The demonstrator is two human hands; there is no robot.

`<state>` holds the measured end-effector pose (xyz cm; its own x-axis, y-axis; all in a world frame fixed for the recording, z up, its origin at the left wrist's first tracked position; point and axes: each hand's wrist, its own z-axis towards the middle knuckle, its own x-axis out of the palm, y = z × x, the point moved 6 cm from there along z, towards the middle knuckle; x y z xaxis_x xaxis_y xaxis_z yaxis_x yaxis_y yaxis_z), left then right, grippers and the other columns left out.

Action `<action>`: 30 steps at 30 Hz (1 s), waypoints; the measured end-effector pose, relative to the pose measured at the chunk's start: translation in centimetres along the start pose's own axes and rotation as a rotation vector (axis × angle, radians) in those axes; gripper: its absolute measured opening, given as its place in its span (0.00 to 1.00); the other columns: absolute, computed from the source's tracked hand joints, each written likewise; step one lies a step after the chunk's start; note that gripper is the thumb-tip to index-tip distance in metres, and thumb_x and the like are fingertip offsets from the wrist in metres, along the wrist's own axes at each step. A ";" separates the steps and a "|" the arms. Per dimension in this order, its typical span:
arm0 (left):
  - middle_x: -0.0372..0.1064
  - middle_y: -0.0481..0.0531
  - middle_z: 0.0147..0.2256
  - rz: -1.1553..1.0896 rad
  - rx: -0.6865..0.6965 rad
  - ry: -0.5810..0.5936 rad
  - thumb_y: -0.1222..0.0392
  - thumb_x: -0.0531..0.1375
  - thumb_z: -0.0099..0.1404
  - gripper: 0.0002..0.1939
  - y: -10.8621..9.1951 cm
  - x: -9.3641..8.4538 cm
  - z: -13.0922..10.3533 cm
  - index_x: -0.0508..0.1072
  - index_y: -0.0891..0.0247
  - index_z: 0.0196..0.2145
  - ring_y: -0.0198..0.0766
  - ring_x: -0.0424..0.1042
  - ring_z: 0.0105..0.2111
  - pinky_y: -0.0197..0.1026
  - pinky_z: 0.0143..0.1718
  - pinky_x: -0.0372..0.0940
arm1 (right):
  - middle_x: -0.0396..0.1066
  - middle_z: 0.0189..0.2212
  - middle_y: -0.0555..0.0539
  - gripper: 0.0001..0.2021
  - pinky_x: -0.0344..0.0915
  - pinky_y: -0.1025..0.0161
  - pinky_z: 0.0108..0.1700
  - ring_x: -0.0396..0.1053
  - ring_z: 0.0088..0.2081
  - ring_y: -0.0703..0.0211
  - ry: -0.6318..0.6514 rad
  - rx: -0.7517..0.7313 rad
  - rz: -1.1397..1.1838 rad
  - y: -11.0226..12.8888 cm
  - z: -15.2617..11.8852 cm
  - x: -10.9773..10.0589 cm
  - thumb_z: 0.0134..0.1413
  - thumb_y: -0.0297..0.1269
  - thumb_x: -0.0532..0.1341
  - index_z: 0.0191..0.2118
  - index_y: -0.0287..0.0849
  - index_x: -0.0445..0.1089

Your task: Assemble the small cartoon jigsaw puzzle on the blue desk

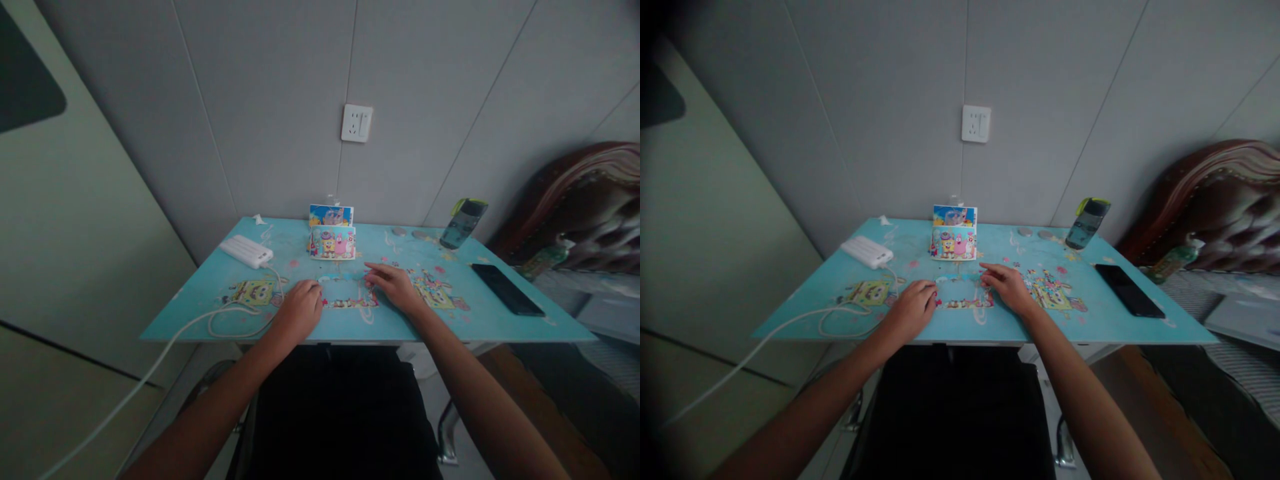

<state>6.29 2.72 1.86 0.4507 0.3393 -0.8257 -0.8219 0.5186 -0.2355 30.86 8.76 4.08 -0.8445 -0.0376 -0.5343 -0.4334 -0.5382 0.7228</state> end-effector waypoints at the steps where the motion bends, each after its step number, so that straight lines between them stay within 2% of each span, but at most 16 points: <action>1: 0.73 0.60 0.47 0.000 0.000 -0.001 0.69 0.54 0.69 0.13 0.0 0.0 0.0 0.76 0.65 0.45 0.47 0.71 0.50 0.51 0.57 0.67 | 0.80 0.33 0.46 0.20 0.73 0.56 0.40 0.77 0.34 0.53 -0.008 0.007 0.008 0.0 0.0 -0.1 0.64 0.46 0.62 0.56 0.43 0.76; 7: 0.71 0.62 0.49 0.013 -0.017 -0.013 0.73 0.53 0.68 0.16 0.1 -0.1 0.0 0.75 0.67 0.49 0.49 0.70 0.52 0.52 0.58 0.66 | 0.80 0.40 0.43 0.19 0.73 0.53 0.46 0.76 0.41 0.51 -0.042 0.003 0.006 0.0 -0.2 -0.6 0.63 0.47 0.63 0.54 0.44 0.78; 11: 0.70 0.64 0.50 0.014 -0.028 -0.016 0.72 0.52 0.69 0.16 0.2 -0.2 -0.1 0.74 0.70 0.50 0.50 0.69 0.53 0.53 0.59 0.65 | 0.79 0.40 0.43 0.21 0.73 0.53 0.44 0.75 0.39 0.52 -0.056 0.000 -0.009 -0.7 -0.2 -0.5 0.61 0.48 0.65 0.56 0.45 0.76; 19: 0.70 0.61 0.50 0.005 -0.037 -0.001 0.71 0.52 0.70 0.16 0.4 0.3 -0.1 0.73 0.65 0.52 0.47 0.69 0.53 0.51 0.58 0.66 | 0.78 0.42 0.43 0.20 0.72 0.53 0.47 0.75 0.41 0.51 -0.046 -0.026 -0.043 -1.3 -0.1 -0.4 0.61 0.46 0.65 0.56 0.46 0.76; 24: 0.71 0.60 0.50 0.004 -0.033 0.014 0.72 0.53 0.70 0.15 0.2 0.3 -0.1 0.73 0.65 0.50 0.45 0.70 0.53 0.48 0.58 0.66 | 0.78 0.38 0.44 0.19 0.71 0.54 0.45 0.75 0.39 0.52 -0.025 -0.034 -0.067 -1.1 -0.2 -0.6 0.61 0.45 0.65 0.54 0.46 0.77; 30: 0.70 0.57 0.52 0.004 -0.039 0.011 0.67 0.58 0.72 0.12 0.3 0.4 -0.1 0.71 0.66 0.52 0.46 0.70 0.54 0.55 0.56 0.67 | 0.78 0.39 0.44 0.19 0.71 0.55 0.44 0.74 0.38 0.52 -0.009 -0.019 -0.090 -1.1 -0.2 -0.6 0.61 0.45 0.64 0.55 0.46 0.77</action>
<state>6.17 2.94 1.37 0.4437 0.3321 -0.8323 -0.8366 0.4864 -0.2519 31.91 9.20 3.50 -0.8051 0.0190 -0.5928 -0.5016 -0.5550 0.6636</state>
